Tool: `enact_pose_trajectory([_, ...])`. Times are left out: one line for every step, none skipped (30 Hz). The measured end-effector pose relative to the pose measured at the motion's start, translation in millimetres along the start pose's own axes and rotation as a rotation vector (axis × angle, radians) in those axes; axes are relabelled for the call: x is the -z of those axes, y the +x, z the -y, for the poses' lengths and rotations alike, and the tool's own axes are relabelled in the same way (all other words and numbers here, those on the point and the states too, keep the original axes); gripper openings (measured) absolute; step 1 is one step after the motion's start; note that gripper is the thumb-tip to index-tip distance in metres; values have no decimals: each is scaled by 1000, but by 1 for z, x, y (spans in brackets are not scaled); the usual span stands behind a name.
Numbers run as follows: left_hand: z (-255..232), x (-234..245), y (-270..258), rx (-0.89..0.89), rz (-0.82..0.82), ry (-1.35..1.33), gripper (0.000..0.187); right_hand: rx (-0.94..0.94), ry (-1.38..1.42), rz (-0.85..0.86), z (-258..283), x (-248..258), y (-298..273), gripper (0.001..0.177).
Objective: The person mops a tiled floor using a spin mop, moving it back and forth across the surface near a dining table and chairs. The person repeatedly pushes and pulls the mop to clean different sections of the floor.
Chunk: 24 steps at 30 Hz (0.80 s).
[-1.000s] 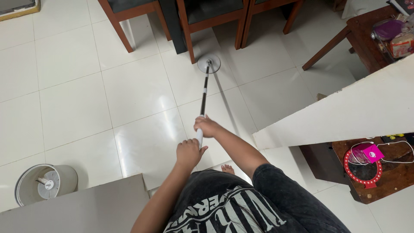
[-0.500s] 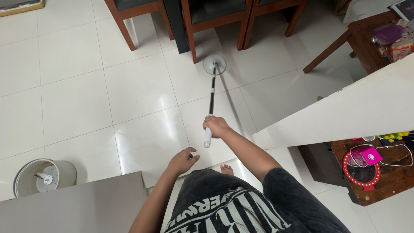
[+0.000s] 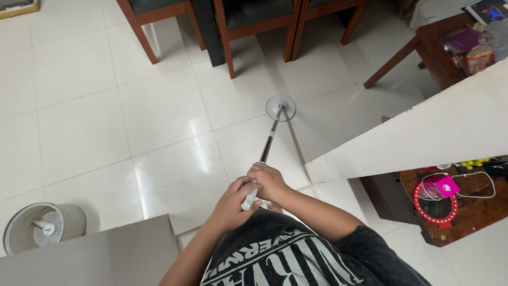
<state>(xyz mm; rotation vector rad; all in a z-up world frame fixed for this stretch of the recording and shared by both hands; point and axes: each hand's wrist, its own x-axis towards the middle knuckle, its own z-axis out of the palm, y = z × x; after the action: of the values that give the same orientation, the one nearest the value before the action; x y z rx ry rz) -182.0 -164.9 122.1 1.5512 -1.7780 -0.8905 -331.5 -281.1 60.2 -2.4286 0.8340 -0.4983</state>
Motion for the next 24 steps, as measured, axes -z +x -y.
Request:
enact_pose_trajectory([-1, -1, 3, -17, -21, 12, 37, -10, 9, -21, 0, 1, 1, 18])
enact_pose_trajectory([0, -2, 6, -33, -42, 23, 35, -8, 29, -44, -1, 2, 1, 18])
enact_pose_trajectory([1, -2, 9, -50, -59, 35, 32, -8, 50, -69, -2, 1, 3, 18])
enact_pose_trajectory([4, -1, 13, -86, -76, 55, 33, -7, 72, -94, -4, 0, 6, 18])
enact_pose_trajectory([7, -1, 17, -123, -94, 72, 34, 19, 79, -140, -5, -1, 8, 20])
enact_pose_trajectory([10, -1, 19, -160, -112, 90, 35, 46, 86, -186, -8, -3, 13, 22])
enact_pose_trajectory([13, -1, 22, -78, -105, 5, 48, 74, 94, -230, -12, -3, 17, 24])
enact_pose_trajectory([16, 0, 27, 4, -96, -79, 61, 43, 99, -258, -18, -4, 21, 22])
enact_pose_trajectory([19, 1, 29, 87, -91, -160, 74, 18, 106, -285, -23, -4, 30, 21])
enact_pose_trajectory([22, 2, 29, 83, -84, -139, 79, -7, 112, -313, -29, -3, 37, 20])
enact_pose_trajectory([26, 5, 31, 81, -84, -117, 83, 8, 101, -359, -35, -3, 48, 20])
enact_pose_trajectory([30, 8, 30, 79, -83, -95, 88, 24, 90, -404, -41, -2, 59, 20])
enact_pose_trajectory([34, 9, 27, 127, -61, -107, 86, 22, 108, -418, -47, -1, 72, 19])
enact_pose_trajectory([37, 10, 23, 176, -39, -119, 85, 20, 127, -432, -51, 0, 83, 17])
enact_pose_trajectory([40, 12, 18, 224, -22, -130, 83, -31, 82, -388, -54, -1, 95, 16])
enact_pose_trajectory([43, 14, 12, 240, -32, -131, 82, -82, 36, -344, -56, -3, 104, 16])
enact_pose_trajectory([45, 17, 5, 259, -46, -131, 81, -128, -7, -300, -54, -6, 111, 16])
enact_pose_trajectory([48, 22, -2, 277, -60, -131, 80, -127, -17, -240, -51, -12, 114, 16])
enact_pose_trajectory([50, 26, -11, 270, -98, -131, 79, -128, -28, -176, -48, -20, 114, 17])
enact_pose_trajectory([53, 30, -19, 263, -137, -131, 79, -129, -40, -113, -45, -29, 112, 17])
enact_pose_trajectory([55, 34, -26, 258, -171, -133, 78, -107, -49, -49, -43, -39, 107, 20])
enact_pose_trajectory([58, 39, -32, 260, -191, -137, 76, -85, -60, 14, -40, -50, 101, 23])
enact_pose_trajectory([60, 43, -40, 262, -211, -142, 74, -65, -72, 78, -40, -60, 93, 26])
enact_pose_trajectory([61, 44, -46, 265, -230, -148, 72, 102, -65, 42, -41, -68, 87, 25])
